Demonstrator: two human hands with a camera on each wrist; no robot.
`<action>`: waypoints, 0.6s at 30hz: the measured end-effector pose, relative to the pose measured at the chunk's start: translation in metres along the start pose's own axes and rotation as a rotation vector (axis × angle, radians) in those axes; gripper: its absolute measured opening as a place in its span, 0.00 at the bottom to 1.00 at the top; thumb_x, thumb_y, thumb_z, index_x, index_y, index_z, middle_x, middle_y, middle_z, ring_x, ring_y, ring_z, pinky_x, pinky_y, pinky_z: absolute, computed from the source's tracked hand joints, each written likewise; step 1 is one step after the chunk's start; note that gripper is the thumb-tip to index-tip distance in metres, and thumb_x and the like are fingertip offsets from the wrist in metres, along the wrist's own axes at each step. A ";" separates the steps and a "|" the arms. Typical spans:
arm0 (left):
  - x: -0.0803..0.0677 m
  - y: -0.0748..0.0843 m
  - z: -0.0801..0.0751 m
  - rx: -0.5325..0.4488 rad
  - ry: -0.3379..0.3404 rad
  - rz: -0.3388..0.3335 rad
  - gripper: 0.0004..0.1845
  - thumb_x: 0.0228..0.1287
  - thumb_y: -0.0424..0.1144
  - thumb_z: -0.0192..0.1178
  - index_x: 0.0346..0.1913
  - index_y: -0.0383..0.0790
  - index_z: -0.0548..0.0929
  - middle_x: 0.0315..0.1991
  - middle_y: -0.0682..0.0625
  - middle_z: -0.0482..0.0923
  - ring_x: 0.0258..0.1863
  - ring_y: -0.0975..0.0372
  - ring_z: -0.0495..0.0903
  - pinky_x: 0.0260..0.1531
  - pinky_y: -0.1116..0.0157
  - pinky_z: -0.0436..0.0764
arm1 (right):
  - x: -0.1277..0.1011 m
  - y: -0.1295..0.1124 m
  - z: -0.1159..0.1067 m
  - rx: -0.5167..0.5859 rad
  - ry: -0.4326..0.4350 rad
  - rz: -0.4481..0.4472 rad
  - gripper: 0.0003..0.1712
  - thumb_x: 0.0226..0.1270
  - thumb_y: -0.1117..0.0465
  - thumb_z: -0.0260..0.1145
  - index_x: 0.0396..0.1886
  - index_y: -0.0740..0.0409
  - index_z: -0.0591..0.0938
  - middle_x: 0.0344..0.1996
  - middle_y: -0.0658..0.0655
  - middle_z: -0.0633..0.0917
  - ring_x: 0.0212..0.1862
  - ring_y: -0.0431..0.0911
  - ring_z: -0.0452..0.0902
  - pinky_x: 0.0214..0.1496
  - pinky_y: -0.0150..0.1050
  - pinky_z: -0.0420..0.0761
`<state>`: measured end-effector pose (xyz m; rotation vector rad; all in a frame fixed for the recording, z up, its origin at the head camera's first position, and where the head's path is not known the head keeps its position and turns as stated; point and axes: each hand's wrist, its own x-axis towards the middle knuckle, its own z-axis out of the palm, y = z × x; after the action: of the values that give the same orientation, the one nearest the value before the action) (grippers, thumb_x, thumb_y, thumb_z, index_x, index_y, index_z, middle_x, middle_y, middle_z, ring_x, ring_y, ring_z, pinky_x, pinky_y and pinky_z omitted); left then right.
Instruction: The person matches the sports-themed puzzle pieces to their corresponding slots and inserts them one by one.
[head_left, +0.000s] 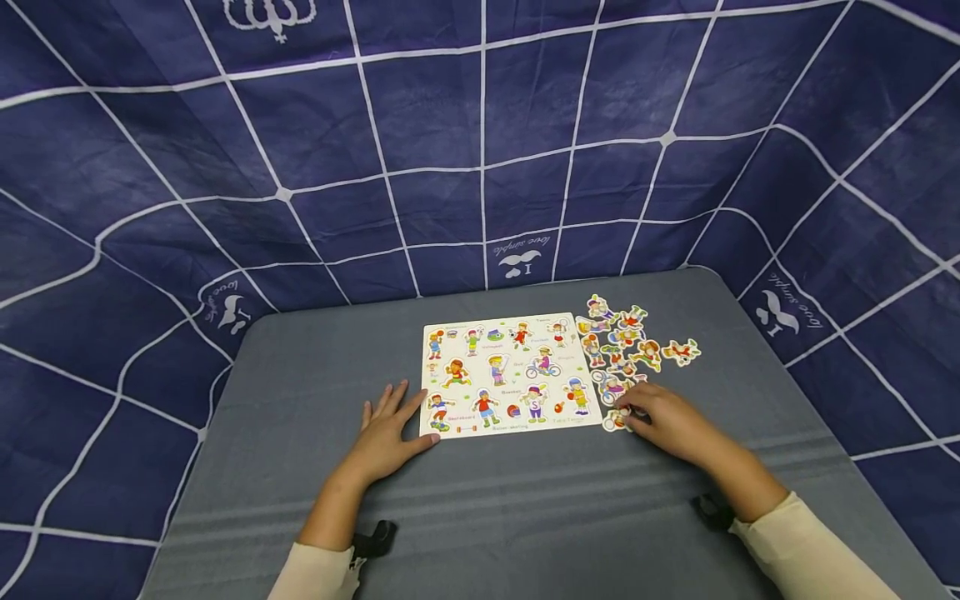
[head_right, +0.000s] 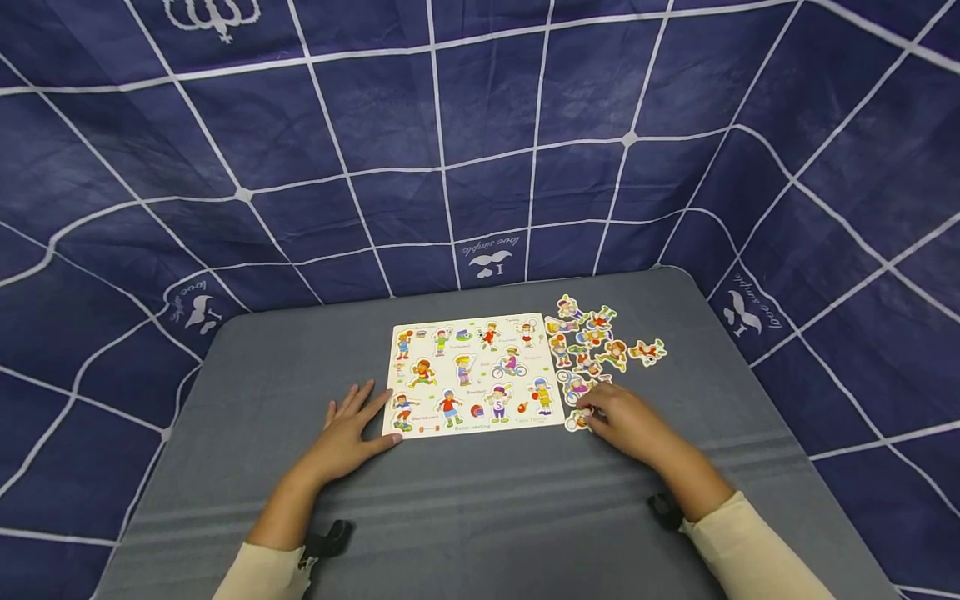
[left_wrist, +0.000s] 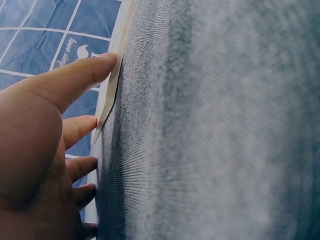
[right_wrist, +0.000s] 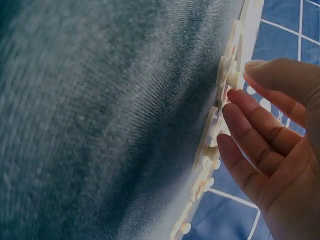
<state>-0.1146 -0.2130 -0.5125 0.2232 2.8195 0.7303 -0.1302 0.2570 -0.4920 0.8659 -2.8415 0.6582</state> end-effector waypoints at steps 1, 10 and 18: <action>0.000 0.000 0.000 0.000 0.002 -0.001 0.47 0.61 0.68 0.64 0.80 0.56 0.61 0.83 0.42 0.46 0.83 0.42 0.39 0.75 0.32 0.34 | 0.000 0.000 0.001 0.001 0.002 -0.012 0.12 0.59 0.67 0.74 0.43 0.55 0.88 0.42 0.53 0.87 0.50 0.54 0.84 0.58 0.56 0.79; 0.000 0.001 0.001 -0.005 0.008 -0.011 0.44 0.63 0.64 0.64 0.79 0.56 0.61 0.83 0.41 0.47 0.82 0.41 0.40 0.75 0.32 0.34 | 0.000 0.003 0.004 -0.002 0.008 -0.060 0.11 0.58 0.69 0.74 0.39 0.52 0.88 0.39 0.49 0.86 0.45 0.49 0.84 0.53 0.51 0.82; 0.001 0.002 0.001 -0.001 0.000 -0.028 0.45 0.64 0.64 0.64 0.80 0.56 0.60 0.83 0.42 0.46 0.83 0.42 0.39 0.75 0.32 0.33 | 0.002 0.005 0.005 -0.008 0.005 -0.054 0.13 0.56 0.73 0.73 0.38 0.53 0.87 0.35 0.47 0.83 0.36 0.38 0.76 0.40 0.40 0.78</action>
<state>-0.1154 -0.2102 -0.5126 0.1831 2.8160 0.7256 -0.1347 0.2576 -0.4982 0.9346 -2.8038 0.6407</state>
